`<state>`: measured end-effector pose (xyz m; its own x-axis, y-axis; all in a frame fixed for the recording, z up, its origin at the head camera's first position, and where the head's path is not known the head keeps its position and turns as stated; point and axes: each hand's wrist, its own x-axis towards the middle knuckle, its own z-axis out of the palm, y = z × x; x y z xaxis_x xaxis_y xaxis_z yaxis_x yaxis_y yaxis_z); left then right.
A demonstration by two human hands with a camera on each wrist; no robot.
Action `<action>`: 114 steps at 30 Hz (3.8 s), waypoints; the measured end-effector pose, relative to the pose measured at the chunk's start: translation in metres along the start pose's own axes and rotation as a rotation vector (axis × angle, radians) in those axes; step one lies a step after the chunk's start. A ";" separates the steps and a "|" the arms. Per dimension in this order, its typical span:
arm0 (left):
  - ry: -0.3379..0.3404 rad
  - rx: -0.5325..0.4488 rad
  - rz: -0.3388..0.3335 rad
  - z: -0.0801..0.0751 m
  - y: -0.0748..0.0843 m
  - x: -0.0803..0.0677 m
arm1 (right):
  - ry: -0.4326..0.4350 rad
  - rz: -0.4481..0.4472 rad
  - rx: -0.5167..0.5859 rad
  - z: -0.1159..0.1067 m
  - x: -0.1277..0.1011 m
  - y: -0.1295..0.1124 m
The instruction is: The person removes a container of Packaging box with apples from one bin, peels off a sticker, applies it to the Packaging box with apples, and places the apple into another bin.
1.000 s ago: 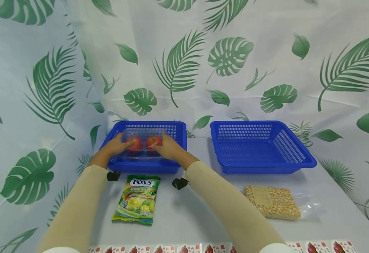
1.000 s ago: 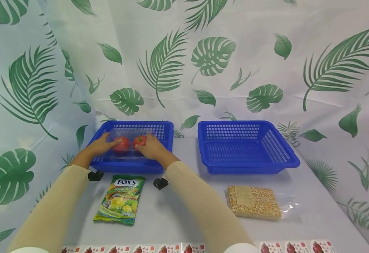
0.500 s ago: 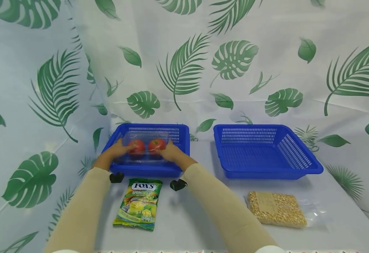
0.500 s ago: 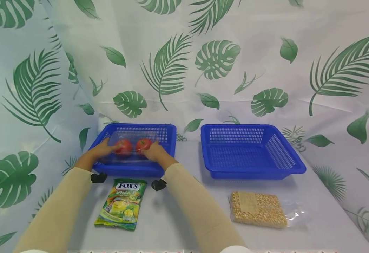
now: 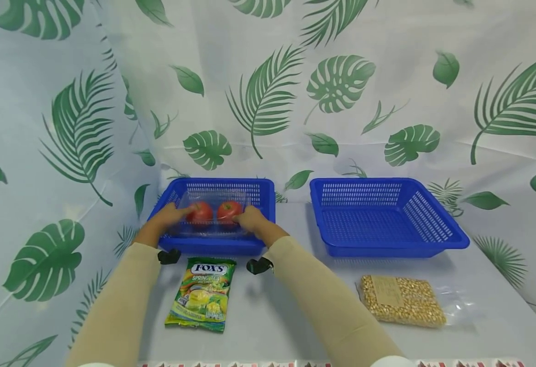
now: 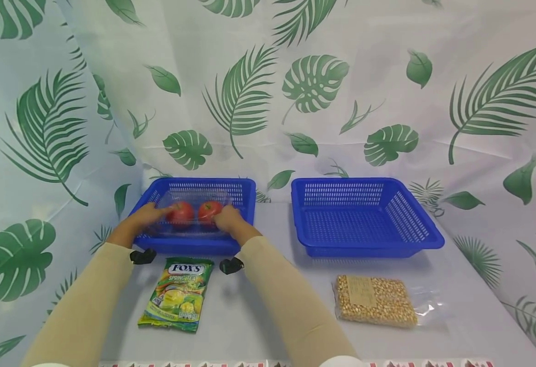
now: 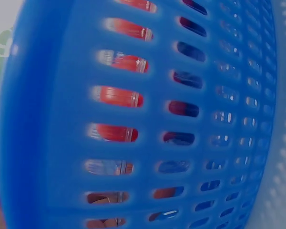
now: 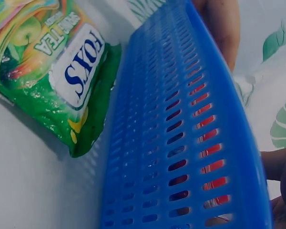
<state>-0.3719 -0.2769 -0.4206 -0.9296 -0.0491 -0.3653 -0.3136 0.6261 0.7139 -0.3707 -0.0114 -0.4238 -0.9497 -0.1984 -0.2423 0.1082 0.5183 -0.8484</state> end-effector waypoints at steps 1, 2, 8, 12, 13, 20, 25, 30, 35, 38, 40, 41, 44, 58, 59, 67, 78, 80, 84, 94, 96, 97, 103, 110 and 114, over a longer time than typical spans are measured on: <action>0.001 -0.001 -0.007 0.000 0.000 0.000 | -0.001 -0.001 0.005 0.000 0.000 0.000; 0.004 -0.005 -0.010 0.000 0.000 0.000 | -0.001 0.000 0.008 0.000 0.000 0.000; 0.014 0.006 0.013 -0.001 0.001 0.001 | -0.010 0.000 0.027 -0.001 -0.002 -0.001; 0.039 0.025 0.037 -0.002 0.000 0.003 | -0.023 -0.029 0.054 -0.002 -0.005 -0.001; 0.049 0.025 0.047 -0.003 0.000 0.003 | -0.025 -0.040 0.058 -0.003 -0.005 -0.002; 0.082 -0.029 0.107 -0.007 0.000 -0.001 | -0.047 -0.070 0.100 -0.011 -0.010 -0.007; 0.078 -0.150 0.143 -0.008 -0.001 -0.008 | -0.062 -0.071 0.167 -0.017 -0.012 -0.010; 0.075 -0.214 0.178 -0.010 -0.001 -0.020 | -0.074 -0.097 0.195 -0.021 -0.013 -0.012; 0.077 -0.252 0.224 -0.013 0.005 -0.033 | -0.077 -0.110 0.232 -0.027 -0.013 -0.012; 0.071 -0.259 0.232 -0.015 0.007 -0.038 | -0.081 -0.095 0.282 -0.032 -0.016 -0.012; 0.066 -0.281 0.229 -0.014 0.008 -0.042 | -0.091 -0.087 0.322 -0.035 -0.019 -0.013; 0.063 -0.291 0.229 -0.014 0.009 -0.043 | -0.099 -0.086 0.341 -0.038 -0.021 -0.013; 0.069 -0.317 0.231 -0.012 0.012 -0.050 | -0.121 -0.084 0.385 -0.044 -0.029 -0.014; 0.270 -0.173 0.222 0.002 0.044 -0.095 | -0.160 -0.103 0.446 -0.071 -0.062 -0.017; 0.273 -0.174 0.224 0.002 0.046 -0.098 | -0.156 -0.107 0.445 -0.073 -0.064 -0.017; 0.296 -0.194 0.247 0.009 0.052 -0.117 | -0.127 -0.120 0.437 -0.082 -0.086 -0.017; 0.312 -0.251 0.320 0.023 0.049 -0.136 | -0.114 -0.159 0.530 -0.093 -0.115 -0.002; 0.313 -0.253 0.331 0.026 0.049 -0.140 | -0.118 -0.166 0.530 -0.094 -0.121 0.003; 0.318 -0.261 0.334 0.031 0.049 -0.150 | -0.113 -0.164 0.552 -0.095 -0.135 0.010; 0.320 -0.199 0.346 0.052 0.047 -0.175 | -0.143 -0.149 0.522 -0.095 -0.167 0.025; 0.288 -0.227 0.355 0.056 0.045 -0.179 | -0.141 -0.128 0.510 -0.096 -0.174 0.030; 0.262 -0.256 0.361 0.059 0.044 -0.181 | -0.140 -0.120 0.503 -0.096 -0.178 0.033; 0.018 -0.532 0.379 0.076 0.037 -0.188 | -0.095 -0.122 0.463 -0.103 -0.201 0.050; -0.147 -0.680 0.363 0.104 0.034 -0.193 | -0.095 -0.131 0.502 -0.107 -0.232 0.073; -0.193 -0.711 0.359 0.114 0.032 -0.190 | -0.131 -0.125 0.552 -0.108 -0.251 0.087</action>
<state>-0.1833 -0.1592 -0.3963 -0.9674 0.2359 -0.0926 -0.1114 -0.0675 0.9915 -0.1552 0.1735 -0.3858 -0.9246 -0.3498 -0.1509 0.1682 -0.0195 -0.9856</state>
